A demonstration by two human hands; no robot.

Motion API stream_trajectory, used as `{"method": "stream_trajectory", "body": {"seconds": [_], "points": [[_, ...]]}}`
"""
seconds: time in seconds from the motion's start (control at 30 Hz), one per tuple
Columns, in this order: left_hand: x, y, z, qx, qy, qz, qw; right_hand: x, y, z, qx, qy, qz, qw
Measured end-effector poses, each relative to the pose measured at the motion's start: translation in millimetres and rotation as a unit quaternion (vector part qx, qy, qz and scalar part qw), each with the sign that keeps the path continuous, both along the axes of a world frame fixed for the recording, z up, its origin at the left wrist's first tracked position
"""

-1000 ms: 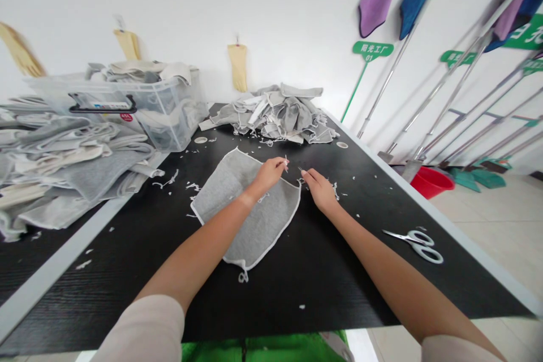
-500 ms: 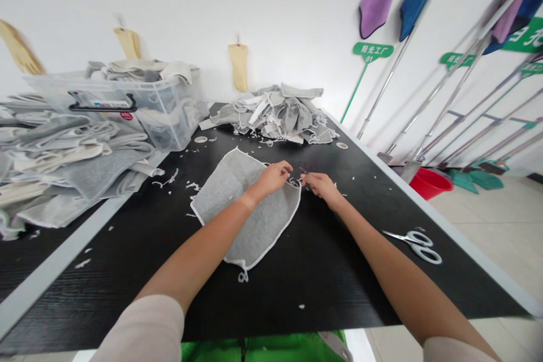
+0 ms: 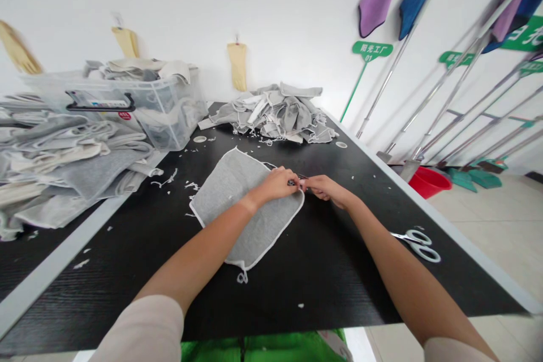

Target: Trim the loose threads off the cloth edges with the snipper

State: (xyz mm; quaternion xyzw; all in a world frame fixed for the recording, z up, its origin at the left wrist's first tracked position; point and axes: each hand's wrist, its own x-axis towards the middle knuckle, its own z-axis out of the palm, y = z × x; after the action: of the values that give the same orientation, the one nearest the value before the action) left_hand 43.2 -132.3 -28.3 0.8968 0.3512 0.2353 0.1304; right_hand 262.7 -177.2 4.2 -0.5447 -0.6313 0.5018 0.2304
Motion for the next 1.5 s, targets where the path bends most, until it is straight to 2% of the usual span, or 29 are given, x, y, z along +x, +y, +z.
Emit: {"method": "stream_trajectory", "body": {"seconds": [0.13, 0.33, 0.47, 0.6, 0.73, 0.9, 1.03, 1.13, 1.2, 1.3, 1.37, 1.43, 1.5], "points": [[4.6, -7.7, 8.9, -0.003, 0.029, 0.046, 0.999, 0.3, -0.4, -0.7, 0.015, -0.033, 0.028, 0.999], [6.0, -11.7, 17.6, 0.004, 0.036, 0.063, 0.997, -0.3, 0.4, -5.1, 0.064, -0.06, 0.02, 0.996], [-2.7, -8.8, 20.1, 0.024, 0.08, 0.088, 0.993, 1.3, 1.5, -6.2, 0.073, -0.08, 0.012, 0.994], [-19.2, -2.5, 22.4, 0.024, 0.13, 0.161, 0.978, 4.6, 6.5, -10.0, 0.107, -0.117, -0.001, 0.987], [-43.9, 8.6, 27.8, 0.001, 0.177, 0.277, 0.944, 10.2, 15.8, -18.0, 0.17, -0.176, -0.001, 0.97], [-80.2, 27.0, 39.6, -0.03, 0.187, 0.434, 0.881, 14.5, 21.7, -20.6, 0.218, -0.225, -0.032, 0.949], [-103.5, 38.8, 49.2, -0.125, 0.172, 0.493, 0.844, 14.5, 19.9, -15.6, 0.25, -0.246, -0.082, 0.933], [-120.9, 43.8, 56.1, -0.168, 0.145, 0.548, 0.806, 15.4, 18.4, -12.7, 0.258, -0.262, -0.125, 0.922], [-134.2, 45.9, 61.3, -0.221, 0.142, 0.54, 0.8, 17.5, 18.3, -12.2, 0.262, -0.271, -0.155, 0.913], [-153.0, 47.9, 68.3, -0.344, 0.152, 0.437, 0.817, 22.3, 19.9, -13.8, 0.261, -0.273, -0.201, 0.904], [-161.4, 48.5, 71.0, -0.4, 0.145, 0.384, 0.819, 25.9, 21.8, -15.9, 0.254, -0.273, -0.227, 0.9], [-165.7, 48.5, 71.7, -0.449, 0.107, 0.333, 0.822, 29.3, 23.8, -18.3, 0.246, -0.28, -0.253, 0.893], [-166.3, 47.9, 71.2, -0.505, 0.039, 0.242, 0.827, 32.8, 25.7, -20.9, 0.241, -0.287, -0.281, 0.883]]}}
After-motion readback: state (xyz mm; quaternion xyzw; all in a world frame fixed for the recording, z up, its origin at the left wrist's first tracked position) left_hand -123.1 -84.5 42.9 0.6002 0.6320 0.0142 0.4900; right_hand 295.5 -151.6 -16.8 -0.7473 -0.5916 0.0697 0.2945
